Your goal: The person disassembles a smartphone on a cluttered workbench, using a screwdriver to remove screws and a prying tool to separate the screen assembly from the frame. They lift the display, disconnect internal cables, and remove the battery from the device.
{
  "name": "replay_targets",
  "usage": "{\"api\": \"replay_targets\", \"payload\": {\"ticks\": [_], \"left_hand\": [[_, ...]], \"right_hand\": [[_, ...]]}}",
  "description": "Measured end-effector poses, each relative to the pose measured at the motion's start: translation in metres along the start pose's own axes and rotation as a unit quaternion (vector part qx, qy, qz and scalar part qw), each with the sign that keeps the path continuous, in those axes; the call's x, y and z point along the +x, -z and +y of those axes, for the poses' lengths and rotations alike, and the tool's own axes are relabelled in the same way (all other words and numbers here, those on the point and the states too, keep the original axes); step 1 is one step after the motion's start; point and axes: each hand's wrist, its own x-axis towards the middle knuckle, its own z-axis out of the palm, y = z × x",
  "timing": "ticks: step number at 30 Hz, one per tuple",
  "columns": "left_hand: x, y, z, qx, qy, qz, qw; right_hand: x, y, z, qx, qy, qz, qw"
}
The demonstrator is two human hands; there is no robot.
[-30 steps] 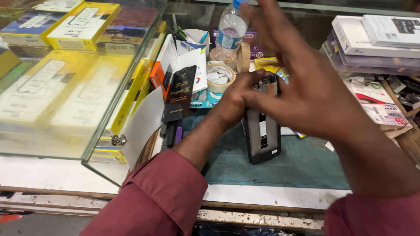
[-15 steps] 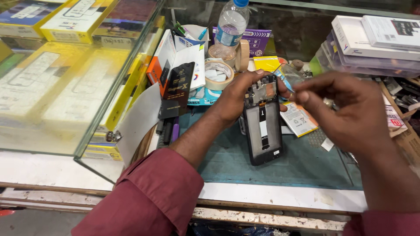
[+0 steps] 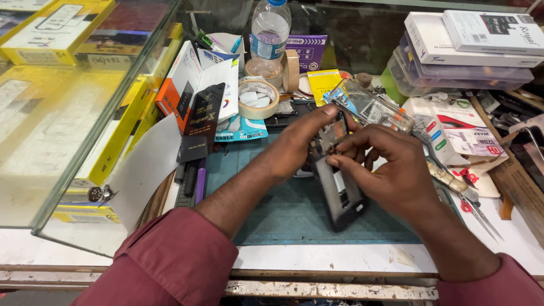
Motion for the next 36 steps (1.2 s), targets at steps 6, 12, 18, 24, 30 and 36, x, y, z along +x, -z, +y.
{"api": "replay_targets", "payload": {"ticks": [6, 12, 18, 24, 30, 36], "left_hand": [[-0.006, -0.008, 0.010, 0.088, -0.051, -0.055, 0.993], [-0.010, -0.015, 0.022, 0.140, -0.128, -0.075, 0.979], [-0.019, -0.027, 0.029, 0.217, -0.129, -0.045, 0.967], [-0.023, -0.032, 0.033, 0.239, -0.159, -0.040, 0.957], [-0.023, -0.033, 0.035, 0.238, -0.144, -0.043, 0.960], [-0.022, -0.031, 0.033, 0.254, -0.157, -0.044, 0.953]], "right_hand": [[-0.005, 0.002, 0.002, 0.044, -0.086, 0.012, 0.995], [-0.009, 0.000, 0.012, 0.165, -0.166, 0.002, 0.972], [-0.014, 0.006, 0.016, 0.277, -0.243, -0.012, 0.930], [-0.014, 0.009, 0.011, 0.319, -0.258, -0.023, 0.912], [-0.014, 0.010, 0.013, 0.302, -0.248, -0.031, 0.920], [-0.020, 0.007, 0.019, 0.293, -0.222, -0.028, 0.930]]}}
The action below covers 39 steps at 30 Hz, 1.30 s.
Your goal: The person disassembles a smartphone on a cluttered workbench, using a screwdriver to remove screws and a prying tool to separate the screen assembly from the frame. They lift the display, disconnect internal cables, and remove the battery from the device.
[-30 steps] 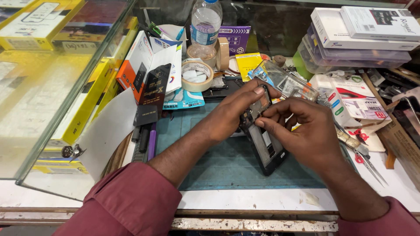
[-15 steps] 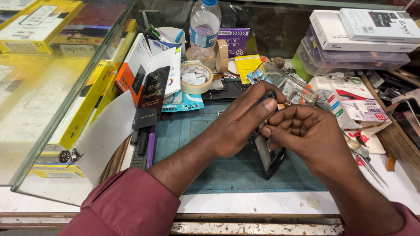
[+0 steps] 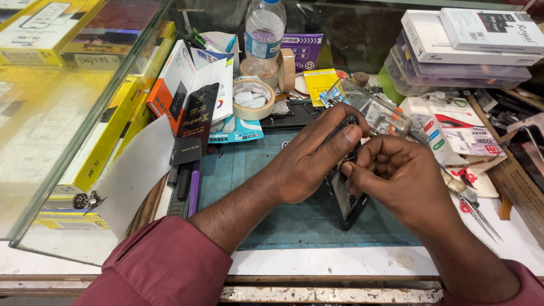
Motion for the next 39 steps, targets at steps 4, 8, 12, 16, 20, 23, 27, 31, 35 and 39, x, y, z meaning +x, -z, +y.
{"api": "replay_targets", "payload": {"ticks": [4, 8, 12, 16, 20, 23, 27, 31, 35, 39], "left_hand": [[0.001, 0.003, -0.004, -0.021, -0.003, -0.003, 1.000], [0.003, 0.006, -0.008, -0.028, 0.025, -0.011, 0.999], [0.004, 0.008, -0.011, -0.055, 0.004, -0.021, 0.998], [0.003, 0.011, -0.014, -0.059, 0.016, -0.022, 0.998], [0.005, 0.012, -0.018, -0.112, 0.053, -0.030, 0.992], [0.006, 0.015, -0.023, -0.120, 0.049, -0.024, 0.991], [0.008, 0.019, -0.029, -0.148, 0.070, -0.010, 0.986], [0.008, 0.023, -0.031, -0.228, 0.099, 0.000, 0.969], [0.009, 0.025, -0.031, -0.248, 0.104, 0.023, 0.963], [0.009, 0.026, -0.031, -0.233, 0.117, 0.033, 0.965]], "right_hand": [[0.002, -0.001, 0.002, -0.011, 0.004, 0.008, 1.000], [0.003, -0.004, -0.003, -0.050, 0.081, 0.014, 0.995], [-0.001, -0.005, -0.016, -0.201, 0.182, 0.028, 0.962], [-0.002, -0.010, -0.023, -0.277, 0.247, 0.027, 0.928], [-0.001, -0.006, -0.026, -0.288, 0.226, 0.015, 0.931], [0.002, 0.008, -0.030, -0.282, 0.240, -0.038, 0.928], [-0.002, 0.027, -0.035, -0.259, 0.253, -0.114, 0.925], [-0.008, 0.045, -0.042, -0.217, 0.244, -0.192, 0.925], [-0.005, 0.054, -0.045, -0.166, 0.237, -0.268, 0.919], [-0.004, 0.048, -0.038, -0.166, 0.224, -0.200, 0.939]]}}
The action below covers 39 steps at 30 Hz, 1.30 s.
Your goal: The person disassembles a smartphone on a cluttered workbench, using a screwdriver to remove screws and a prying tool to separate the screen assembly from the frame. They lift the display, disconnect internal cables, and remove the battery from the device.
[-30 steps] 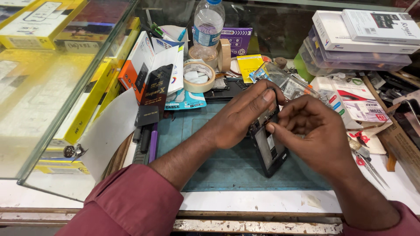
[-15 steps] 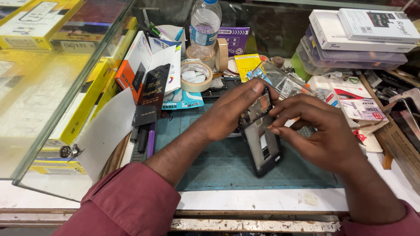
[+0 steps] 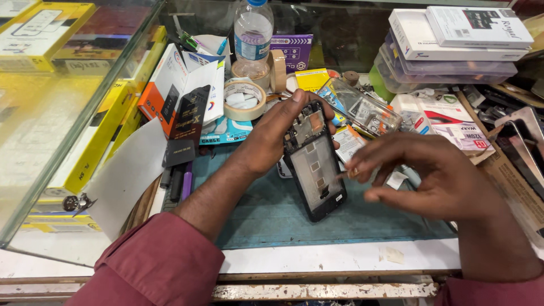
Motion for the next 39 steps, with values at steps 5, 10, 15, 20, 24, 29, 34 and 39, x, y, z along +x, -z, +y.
{"api": "replay_targets", "payload": {"ticks": [5, 10, 15, 20, 24, 29, 34, 39], "left_hand": [[0.000, 0.001, 0.004, -0.020, -0.026, 0.000, 0.999], [-0.002, 0.000, 0.012, -0.110, -0.016, -0.020, 0.994], [-0.003, 0.003, 0.014, -0.069, -0.058, -0.022, 0.996], [0.006, 0.005, 0.008, -0.025, -0.059, 0.081, 0.995], [0.009, 0.008, 0.007, 0.022, -0.025, 0.155, 0.987], [0.007, 0.004, 0.008, 0.099, -0.013, 0.190, 0.977], [0.008, -0.006, 0.004, 0.279, -0.112, 0.207, 0.931], [0.007, -0.005, 0.008, 0.237, -0.066, 0.185, 0.951]], "right_hand": [[0.008, -0.013, 0.008, -0.088, -0.165, 0.100, 0.977], [0.016, -0.018, 0.011, -0.114, -0.316, -0.032, 0.941], [0.010, -0.024, 0.020, 0.060, -0.257, -0.028, 0.964], [0.001, -0.020, 0.032, 0.078, -0.233, 0.027, 0.969], [0.000, -0.018, 0.039, 0.047, -0.225, 0.080, 0.970], [0.005, -0.021, 0.044, 0.042, -0.240, 0.130, 0.961], [0.008, -0.022, 0.043, 0.026, -0.231, 0.123, 0.965], [0.007, -0.017, 0.036, 0.020, -0.253, 0.107, 0.961]]}}
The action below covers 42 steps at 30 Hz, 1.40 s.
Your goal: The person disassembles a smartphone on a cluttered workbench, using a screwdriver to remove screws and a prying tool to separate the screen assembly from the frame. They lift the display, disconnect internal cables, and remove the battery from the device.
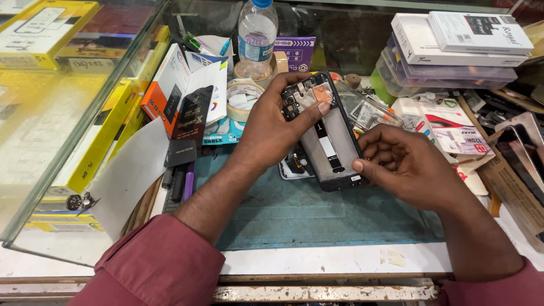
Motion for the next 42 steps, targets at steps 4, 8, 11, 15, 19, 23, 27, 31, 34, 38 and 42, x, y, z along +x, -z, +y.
{"api": "replay_targets", "payload": {"ticks": [4, 8, 11, 15, 19, 23, 27, 31, 34, 38, 42], "left_hand": [[0.002, 0.002, 0.003, -0.027, 0.027, -0.002, 0.999], [0.007, 0.009, 0.004, -0.086, 0.093, -0.018, 0.992], [0.012, 0.024, 0.010, -0.085, 0.067, -0.084, 0.991], [0.007, 0.031, 0.026, 0.047, 0.080, -0.251, 0.964], [-0.007, 0.015, 0.039, 0.278, 0.054, -0.378, 0.882], [-0.020, -0.002, 0.034, 0.304, -0.008, -0.421, 0.855], [-0.024, -0.012, 0.019, 0.304, 0.016, -0.436, 0.847], [-0.028, -0.015, 0.009, 0.298, 0.021, -0.458, 0.837], [-0.029, -0.017, 0.009, 0.313, 0.011, -0.459, 0.832], [-0.028, -0.014, 0.018, 0.338, -0.009, -0.441, 0.831], [-0.026, -0.013, 0.036, 0.394, 0.017, -0.429, 0.812]], "right_hand": [[0.002, -0.002, -0.003, 0.053, -0.026, -0.021, 0.998], [0.000, 0.002, -0.004, 0.060, -0.049, -0.031, 0.996], [-0.002, 0.011, -0.005, 0.046, -0.083, -0.049, 0.994], [0.000, 0.015, -0.003, -0.014, -0.085, -0.117, 0.989], [0.003, 0.006, 0.003, -0.029, -0.058, -0.174, 0.983], [0.006, 0.001, 0.007, 0.005, -0.106, -0.184, 0.977], [0.005, 0.020, -0.003, -0.004, -0.065, -0.137, 0.988], [-0.015, 0.064, -0.021, -0.261, -0.174, 0.043, 0.948], [-0.025, 0.085, -0.021, -0.339, -0.284, 0.055, 0.895], [-0.028, 0.096, -0.005, -0.395, -0.288, 0.029, 0.872], [-0.035, 0.105, 0.004, -0.427, -0.314, -0.003, 0.848]]}}
